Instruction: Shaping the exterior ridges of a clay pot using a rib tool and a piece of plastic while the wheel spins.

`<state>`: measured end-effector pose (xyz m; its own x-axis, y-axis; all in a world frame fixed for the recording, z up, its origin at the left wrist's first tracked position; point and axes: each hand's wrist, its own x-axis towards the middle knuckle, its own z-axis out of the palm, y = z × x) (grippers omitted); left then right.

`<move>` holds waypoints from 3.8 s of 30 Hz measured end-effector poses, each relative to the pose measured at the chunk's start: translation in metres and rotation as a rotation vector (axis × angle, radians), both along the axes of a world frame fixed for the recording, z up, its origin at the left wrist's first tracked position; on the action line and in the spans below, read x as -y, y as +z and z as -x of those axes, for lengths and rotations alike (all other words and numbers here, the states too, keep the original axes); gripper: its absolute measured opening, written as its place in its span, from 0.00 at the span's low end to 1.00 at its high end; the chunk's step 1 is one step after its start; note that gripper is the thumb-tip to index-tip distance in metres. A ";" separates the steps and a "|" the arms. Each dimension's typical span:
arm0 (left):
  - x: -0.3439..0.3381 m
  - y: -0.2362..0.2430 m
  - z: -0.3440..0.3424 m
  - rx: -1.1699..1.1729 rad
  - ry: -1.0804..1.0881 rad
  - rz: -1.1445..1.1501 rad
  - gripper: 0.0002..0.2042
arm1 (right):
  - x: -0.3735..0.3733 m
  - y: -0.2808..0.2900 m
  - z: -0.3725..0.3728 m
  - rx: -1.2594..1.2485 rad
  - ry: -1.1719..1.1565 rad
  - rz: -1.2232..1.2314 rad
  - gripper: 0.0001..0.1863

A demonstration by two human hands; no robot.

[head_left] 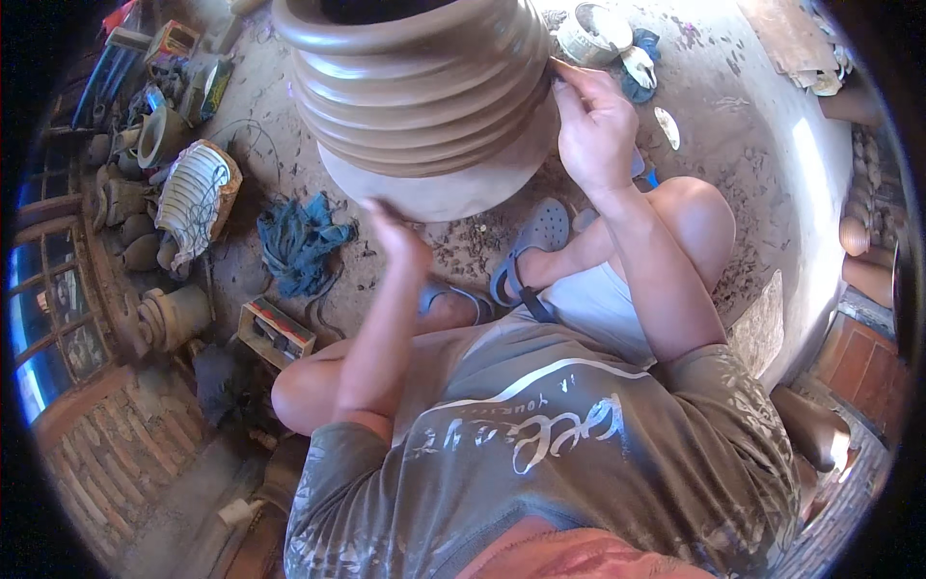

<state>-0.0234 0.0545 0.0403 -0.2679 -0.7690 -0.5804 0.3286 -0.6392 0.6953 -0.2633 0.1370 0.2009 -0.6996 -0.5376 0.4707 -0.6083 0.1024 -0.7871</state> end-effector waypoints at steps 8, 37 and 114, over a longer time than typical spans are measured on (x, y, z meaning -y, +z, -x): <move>-0.101 -0.009 0.024 0.175 -0.446 -0.155 0.40 | 0.000 0.001 -0.002 -0.002 0.024 -0.009 0.11; -0.100 0.010 0.032 0.160 -0.250 -0.271 0.40 | -0.002 -0.001 -0.008 -0.037 -0.021 0.014 0.10; -0.013 -0.014 0.015 0.191 0.018 0.145 0.40 | -0.010 -0.025 -0.011 0.082 -0.019 0.037 0.10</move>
